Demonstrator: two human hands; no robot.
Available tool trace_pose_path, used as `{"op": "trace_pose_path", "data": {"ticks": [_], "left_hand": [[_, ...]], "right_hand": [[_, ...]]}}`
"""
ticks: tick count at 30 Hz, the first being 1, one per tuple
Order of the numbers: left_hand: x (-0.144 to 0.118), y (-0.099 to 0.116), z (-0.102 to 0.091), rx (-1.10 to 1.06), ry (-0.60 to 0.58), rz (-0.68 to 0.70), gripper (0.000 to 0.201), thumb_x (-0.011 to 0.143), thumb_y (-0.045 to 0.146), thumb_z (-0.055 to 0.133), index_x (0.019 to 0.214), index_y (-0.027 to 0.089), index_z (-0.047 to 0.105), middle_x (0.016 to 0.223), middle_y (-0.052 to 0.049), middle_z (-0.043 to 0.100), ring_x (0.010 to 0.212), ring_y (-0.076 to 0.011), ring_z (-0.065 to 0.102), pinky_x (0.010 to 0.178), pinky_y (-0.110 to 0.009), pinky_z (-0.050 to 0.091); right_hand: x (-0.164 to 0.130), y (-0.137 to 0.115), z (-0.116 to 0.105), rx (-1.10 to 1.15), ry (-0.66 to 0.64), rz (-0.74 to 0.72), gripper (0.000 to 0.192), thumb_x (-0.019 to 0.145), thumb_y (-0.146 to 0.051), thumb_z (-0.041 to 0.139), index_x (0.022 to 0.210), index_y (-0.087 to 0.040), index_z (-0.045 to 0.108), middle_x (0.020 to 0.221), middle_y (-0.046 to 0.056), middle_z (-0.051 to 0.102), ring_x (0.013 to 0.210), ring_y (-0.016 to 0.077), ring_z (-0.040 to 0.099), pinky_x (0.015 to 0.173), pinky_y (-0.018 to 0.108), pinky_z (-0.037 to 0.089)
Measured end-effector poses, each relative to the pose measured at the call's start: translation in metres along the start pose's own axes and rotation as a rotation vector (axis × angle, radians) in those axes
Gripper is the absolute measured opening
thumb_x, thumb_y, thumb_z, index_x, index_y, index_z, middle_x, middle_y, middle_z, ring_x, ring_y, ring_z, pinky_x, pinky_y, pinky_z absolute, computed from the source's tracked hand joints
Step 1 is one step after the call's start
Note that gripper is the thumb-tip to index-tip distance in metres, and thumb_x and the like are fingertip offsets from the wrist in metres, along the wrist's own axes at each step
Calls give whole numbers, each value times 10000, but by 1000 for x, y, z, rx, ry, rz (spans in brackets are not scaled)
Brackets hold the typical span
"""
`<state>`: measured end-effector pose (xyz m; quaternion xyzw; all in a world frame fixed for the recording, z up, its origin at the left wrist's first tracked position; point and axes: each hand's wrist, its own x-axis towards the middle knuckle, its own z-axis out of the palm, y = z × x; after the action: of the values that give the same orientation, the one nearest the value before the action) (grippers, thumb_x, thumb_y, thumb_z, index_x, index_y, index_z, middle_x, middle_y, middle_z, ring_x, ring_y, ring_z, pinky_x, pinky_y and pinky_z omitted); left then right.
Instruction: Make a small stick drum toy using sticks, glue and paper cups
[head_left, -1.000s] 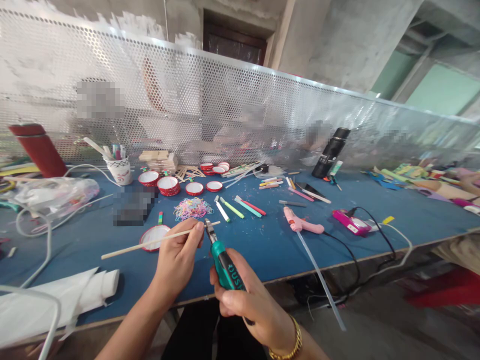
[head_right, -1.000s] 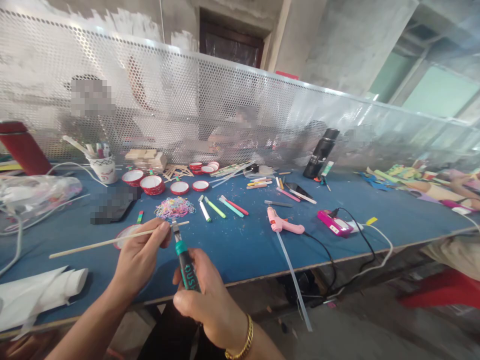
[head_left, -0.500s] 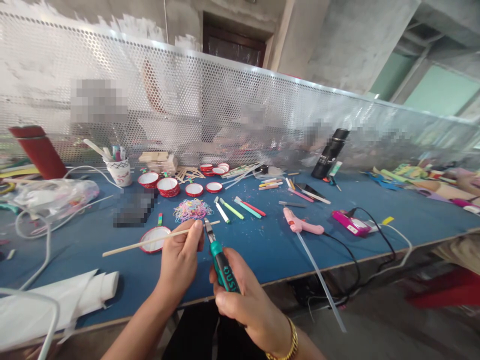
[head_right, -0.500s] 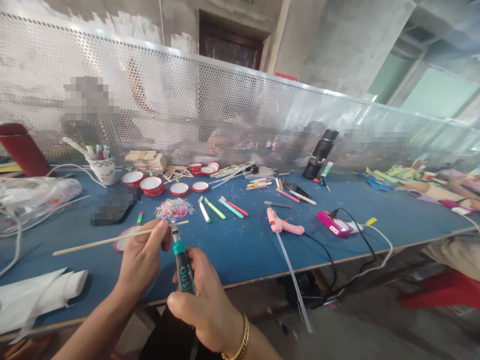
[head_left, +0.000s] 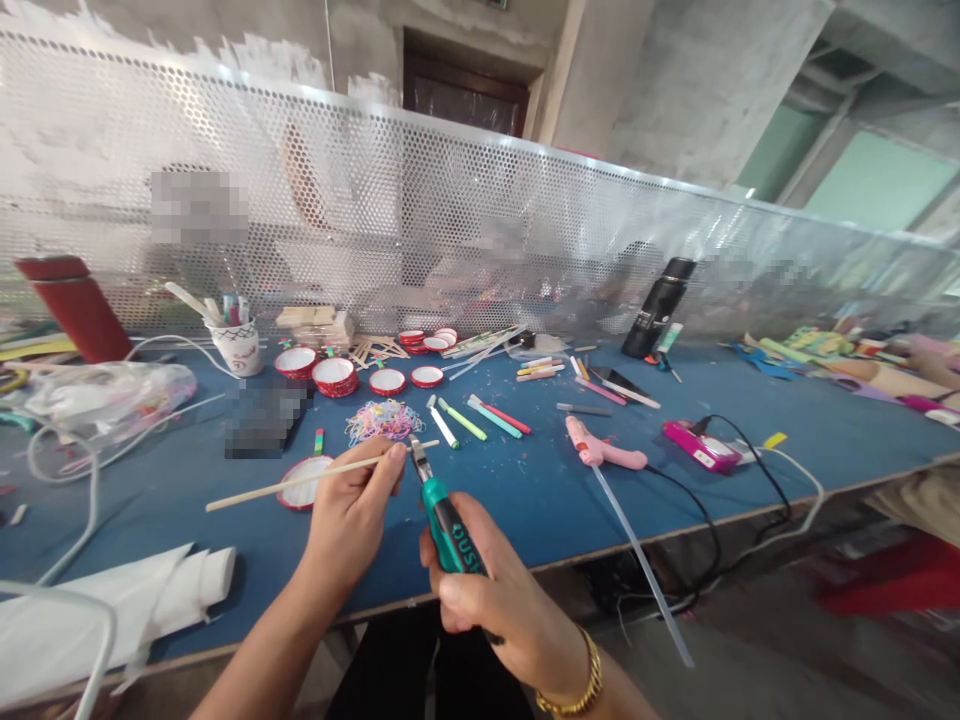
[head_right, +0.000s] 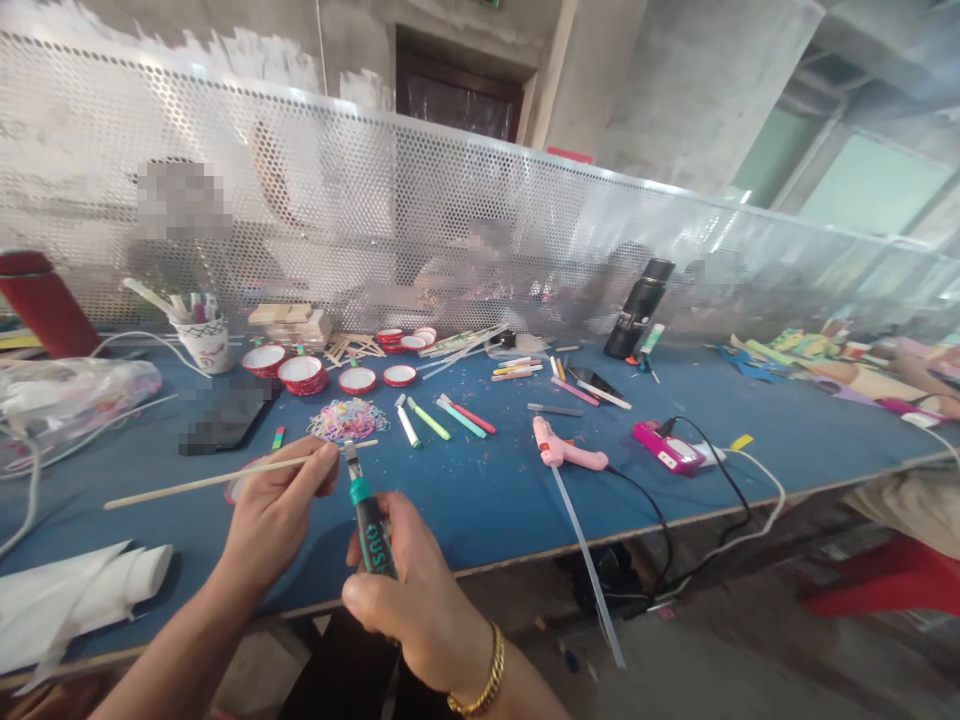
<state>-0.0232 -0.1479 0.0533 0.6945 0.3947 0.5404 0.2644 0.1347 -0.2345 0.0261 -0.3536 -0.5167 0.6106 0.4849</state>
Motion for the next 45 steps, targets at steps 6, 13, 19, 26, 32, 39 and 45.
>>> {"op": "trace_pose_path", "data": {"ticks": [6, 13, 19, 26, 32, 39, 45], "left_hand": [[-1, 4, 5, -18, 70, -9, 493, 983, 423, 496, 535, 226, 436, 544, 7, 440, 545, -136, 420, 547, -275, 352], [1, 5, 4, -19, 78, -30, 516, 993, 412, 477, 515, 232, 403, 523, 0, 458, 533, -140, 435, 551, -277, 375], [2, 6, 5, -5, 58, -13, 530, 998, 474, 472, 528, 231, 434, 543, -10, 485, 559, -151, 458, 557, -275, 395], [4, 2, 9, -32, 72, -17, 545, 1002, 516, 475, 540, 228, 462, 560, -11, 502, 570, -151, 478, 574, -275, 409], [1, -4, 2, 52, -103, -92, 595, 1023, 613, 371, 656, 220, 626, 614, -29, 626, 570, -170, 558, 546, -274, 427], [1, 25, -26, 571, 75, 283, 289, 982, 448, 546, 917, 253, 750, 878, -63, 742, 812, -228, 673, 707, -290, 475], [13, 28, -37, 885, -10, 400, 293, 1000, 395, 538, 1081, 260, 785, 1017, -94, 752, 965, -270, 669, 898, -378, 509]], "right_hand": [[4, -2, 2, -90, 12, -23, 394, 719, -341, 678, 1072, -232, 541, 969, 22, 549, 783, 144, 483, 649, 283, 437], [5, 1, 1, -43, -14, -6, 439, 713, -333, 685, 1114, -233, 539, 1021, 29, 576, 748, 129, 490, 656, 289, 438], [5, 0, 2, -43, 4, -13, 396, 711, -334, 681, 1068, -229, 544, 991, 20, 562, 742, 126, 478, 655, 287, 444], [8, -5, 2, -43, 16, -7, 393, 706, -306, 681, 1065, -222, 546, 942, 4, 558, 693, 111, 477, 590, 258, 417], [11, -11, -1, -107, 86, -73, 348, 721, -292, 644, 1046, -224, 539, 900, -14, 527, 687, 113, 460, 601, 262, 417], [14, -21, -2, -310, 194, -193, 365, 739, -284, 633, 1085, -223, 535, 922, 5, 521, 816, 167, 467, 748, 330, 427], [20, -14, -5, -320, 174, -151, 338, 725, -294, 622, 1040, -226, 520, 895, -4, 508, 819, 164, 463, 723, 310, 406]]}}
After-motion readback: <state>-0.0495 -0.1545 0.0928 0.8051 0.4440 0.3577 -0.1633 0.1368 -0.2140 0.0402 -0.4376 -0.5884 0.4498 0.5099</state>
